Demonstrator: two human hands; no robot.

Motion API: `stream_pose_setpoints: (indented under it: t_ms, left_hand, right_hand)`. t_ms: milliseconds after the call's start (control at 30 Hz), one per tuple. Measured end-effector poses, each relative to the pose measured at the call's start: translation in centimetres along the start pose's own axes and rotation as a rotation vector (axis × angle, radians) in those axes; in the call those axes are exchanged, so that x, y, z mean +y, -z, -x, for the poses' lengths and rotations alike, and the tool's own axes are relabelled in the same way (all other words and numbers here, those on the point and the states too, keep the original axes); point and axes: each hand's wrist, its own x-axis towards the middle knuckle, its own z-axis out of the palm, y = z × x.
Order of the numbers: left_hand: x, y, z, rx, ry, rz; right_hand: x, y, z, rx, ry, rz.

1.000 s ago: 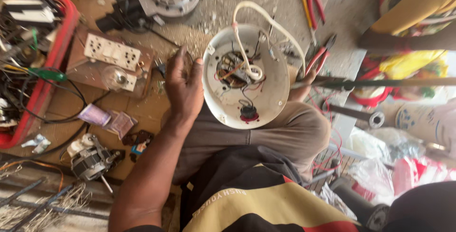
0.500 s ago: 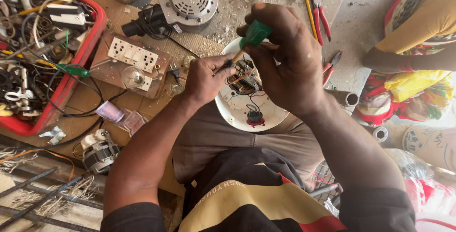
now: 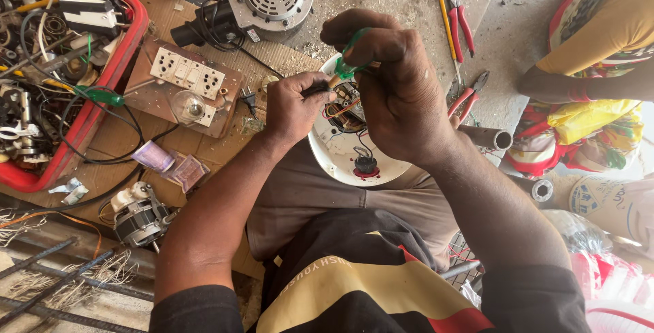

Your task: The person is repairing a ceiling fan motor. They use a screwdriver to tighten screws on the motor housing and pliers to strip and connect wires. The person adjusts the internal wiring and secures components within the white plastic housing.

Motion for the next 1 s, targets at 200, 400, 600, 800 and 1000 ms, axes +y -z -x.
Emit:
stream_pose_setpoints:
  t_ms: [200,400,600,800,1000]
  left_hand:
    - [-0.1,0.1,-0.1,-0.001,-0.021,-0.045]
    - [-0.2,0.2,-0.1,-0.013,0.077,-0.017]
    - [0.7,-0.5,-0.2,0.049,-0.118,-0.052]
    - [2.3,-1.0,-0.2,0.138,-0.271,-0.177]
    - [2.9,0.4,-0.9,-0.156,-0.051,-0.285]
  right_hand:
    - [0.0,-0.1,-0.1,-0.008,0.008,-0.006]
    - [0.2,0.1,0.0,-0.034,0.009,-0.044]
    - [-0.2,0.6,0.0,-0.026,-0.044,-0.067]
    - [1.2,-0.4,0.5,0.102,-0.170,0.199]
    - [5.3,-2.8,3.0,0.083,-0.471,0.115]
